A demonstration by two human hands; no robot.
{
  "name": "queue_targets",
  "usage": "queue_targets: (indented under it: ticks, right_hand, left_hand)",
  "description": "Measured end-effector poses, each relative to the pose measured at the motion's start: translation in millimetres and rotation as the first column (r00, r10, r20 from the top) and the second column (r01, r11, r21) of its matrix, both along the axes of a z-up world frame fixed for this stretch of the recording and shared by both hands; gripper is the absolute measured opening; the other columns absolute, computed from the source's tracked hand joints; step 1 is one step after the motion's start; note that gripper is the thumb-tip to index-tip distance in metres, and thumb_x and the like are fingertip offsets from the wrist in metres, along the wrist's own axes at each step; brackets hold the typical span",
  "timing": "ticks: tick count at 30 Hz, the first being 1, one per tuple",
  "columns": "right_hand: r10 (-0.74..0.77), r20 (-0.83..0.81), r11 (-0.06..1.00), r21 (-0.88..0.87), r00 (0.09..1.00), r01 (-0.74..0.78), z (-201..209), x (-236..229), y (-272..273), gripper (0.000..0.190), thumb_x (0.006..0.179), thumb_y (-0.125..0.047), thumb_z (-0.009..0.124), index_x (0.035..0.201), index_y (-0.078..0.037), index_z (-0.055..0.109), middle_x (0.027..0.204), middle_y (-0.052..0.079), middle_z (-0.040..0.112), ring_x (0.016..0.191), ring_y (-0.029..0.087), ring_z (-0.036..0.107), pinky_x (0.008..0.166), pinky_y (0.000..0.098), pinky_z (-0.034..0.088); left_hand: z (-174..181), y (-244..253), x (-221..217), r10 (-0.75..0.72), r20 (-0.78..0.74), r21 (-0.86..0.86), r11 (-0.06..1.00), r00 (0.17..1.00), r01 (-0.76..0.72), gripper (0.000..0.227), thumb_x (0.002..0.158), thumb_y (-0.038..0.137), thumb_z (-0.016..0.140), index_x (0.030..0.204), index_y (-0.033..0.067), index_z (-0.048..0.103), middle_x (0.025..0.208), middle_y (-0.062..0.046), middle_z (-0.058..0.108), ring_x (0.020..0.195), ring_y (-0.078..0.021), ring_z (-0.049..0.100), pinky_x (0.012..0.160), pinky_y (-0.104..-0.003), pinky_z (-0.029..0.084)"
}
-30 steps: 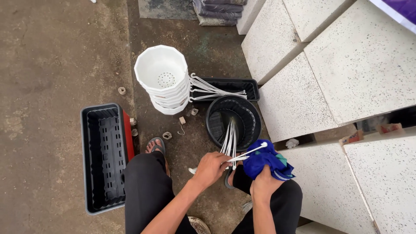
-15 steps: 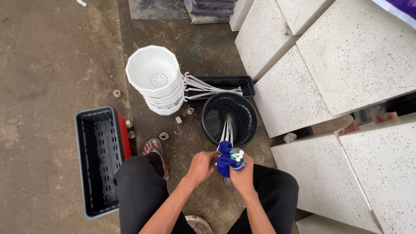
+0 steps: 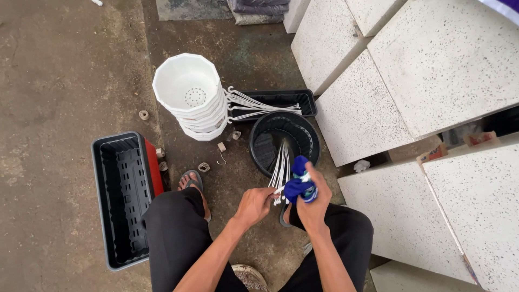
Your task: Cleaning white plastic pot hangers using a blue cloth while sitting on the floor.
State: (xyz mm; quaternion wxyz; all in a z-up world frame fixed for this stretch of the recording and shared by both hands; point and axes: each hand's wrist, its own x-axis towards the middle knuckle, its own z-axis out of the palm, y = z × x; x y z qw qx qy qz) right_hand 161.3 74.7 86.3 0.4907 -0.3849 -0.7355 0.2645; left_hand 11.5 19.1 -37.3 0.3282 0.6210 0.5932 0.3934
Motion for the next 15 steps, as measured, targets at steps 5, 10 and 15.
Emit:
queue_targets:
  ticks: [5, 10, 15]
  right_hand:
    - [-0.045, -0.114, 0.959, -0.284, 0.992, 0.011, -82, 19, 8, 0.073, 0.092, 0.005, 0.064, 0.157, 0.003, 0.029, 0.115, 0.020, 0.071, 0.105, 0.023, 0.067, 0.093, 0.0451, 0.053]
    - [-0.026, -0.103, 0.771, -0.635, 0.994, -0.046, -138, 19, 5, 0.050, 0.082, -0.010, 0.084, 0.129, -0.001, 0.070, 0.104, 0.017, 0.080, 0.091, 0.020, 0.073, 0.075, 0.0436, 0.059]
    - [0.076, -0.111, 0.779, -0.613, 0.991, -0.128, -59, 7, -4, 0.004, 0.088, -0.011, 0.068, 0.087, -0.010, 0.071, 0.064, 0.004, 0.067, 0.056, 0.014, 0.064, 0.058, 0.0316, 0.052]
  left_hand:
    - [26, 5, -6, 0.078, 0.245, -0.003, 0.997, 0.966, -0.079, 0.011, 0.097, 0.006, 0.065, 0.092, 0.0070, 0.074, 0.076, -0.019, 0.075, 0.075, -0.0464, 0.073, 0.065, -0.044, 0.057]
    - [19, 3, -13, 0.010, 0.226, -0.046, 0.999, 0.974, 0.001, 0.021, 0.095, 0.001, 0.058, 0.094, 0.0118, 0.077, 0.082, -0.015, 0.077, 0.084, -0.0456, 0.073, 0.072, -0.047, 0.058]
    - [38, 1, -13, -0.088, 0.140, -0.028, 0.995, 0.986, 0.092, 0.023, 0.092, 0.005, 0.057, 0.103, 0.0050, 0.076, 0.098, -0.012, 0.080, 0.079, -0.0312, 0.073, 0.065, -0.041, 0.051]
